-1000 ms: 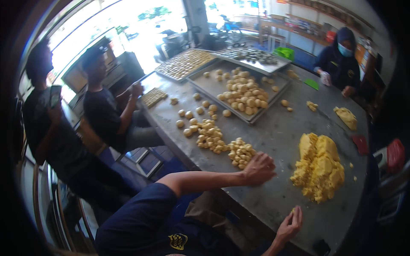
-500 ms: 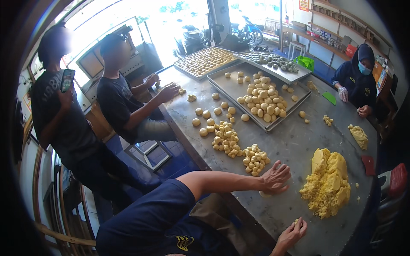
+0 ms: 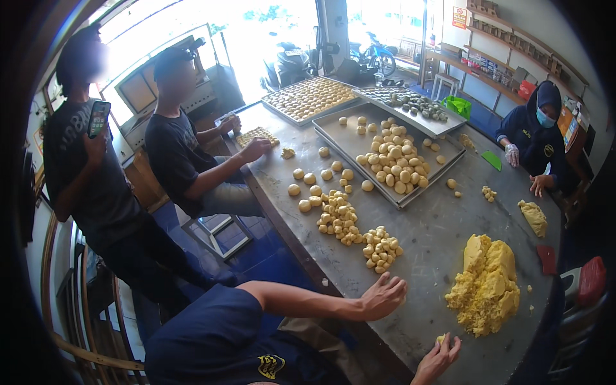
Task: The person rolls and shapes small balls of yellow dough by hand on a metal table, placing them into a tray.
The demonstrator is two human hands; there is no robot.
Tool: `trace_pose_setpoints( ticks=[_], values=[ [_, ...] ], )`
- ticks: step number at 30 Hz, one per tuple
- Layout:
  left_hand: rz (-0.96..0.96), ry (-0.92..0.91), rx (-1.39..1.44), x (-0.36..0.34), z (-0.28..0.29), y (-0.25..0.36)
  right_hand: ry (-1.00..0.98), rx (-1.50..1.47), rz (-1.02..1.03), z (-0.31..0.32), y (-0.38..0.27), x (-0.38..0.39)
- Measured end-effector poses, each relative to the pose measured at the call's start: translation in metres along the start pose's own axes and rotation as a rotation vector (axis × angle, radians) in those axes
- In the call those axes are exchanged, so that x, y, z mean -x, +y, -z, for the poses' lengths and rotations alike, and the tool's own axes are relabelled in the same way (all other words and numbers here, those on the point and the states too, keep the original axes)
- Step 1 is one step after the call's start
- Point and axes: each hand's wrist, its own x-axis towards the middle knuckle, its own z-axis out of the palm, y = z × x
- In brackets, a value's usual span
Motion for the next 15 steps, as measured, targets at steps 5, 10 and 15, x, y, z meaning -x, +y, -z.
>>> trace_pose_setpoints(
  ticks=[5,10,15],
  values=[
    [0.429,-0.23,0.561,-0.012,0.037,-0.004,-0.131,0.113,-0.039,-0.005,-0.022,-0.004],
    [0.562,0.115,1.266,-0.006,0.02,0.012,-0.299,-0.07,-0.001,0.017,-0.013,0.002],
    [0.623,-0.05,1.327,-0.015,0.036,0.034,-0.09,-0.368,-0.018,0.015,-0.041,0.001]
  ],
)
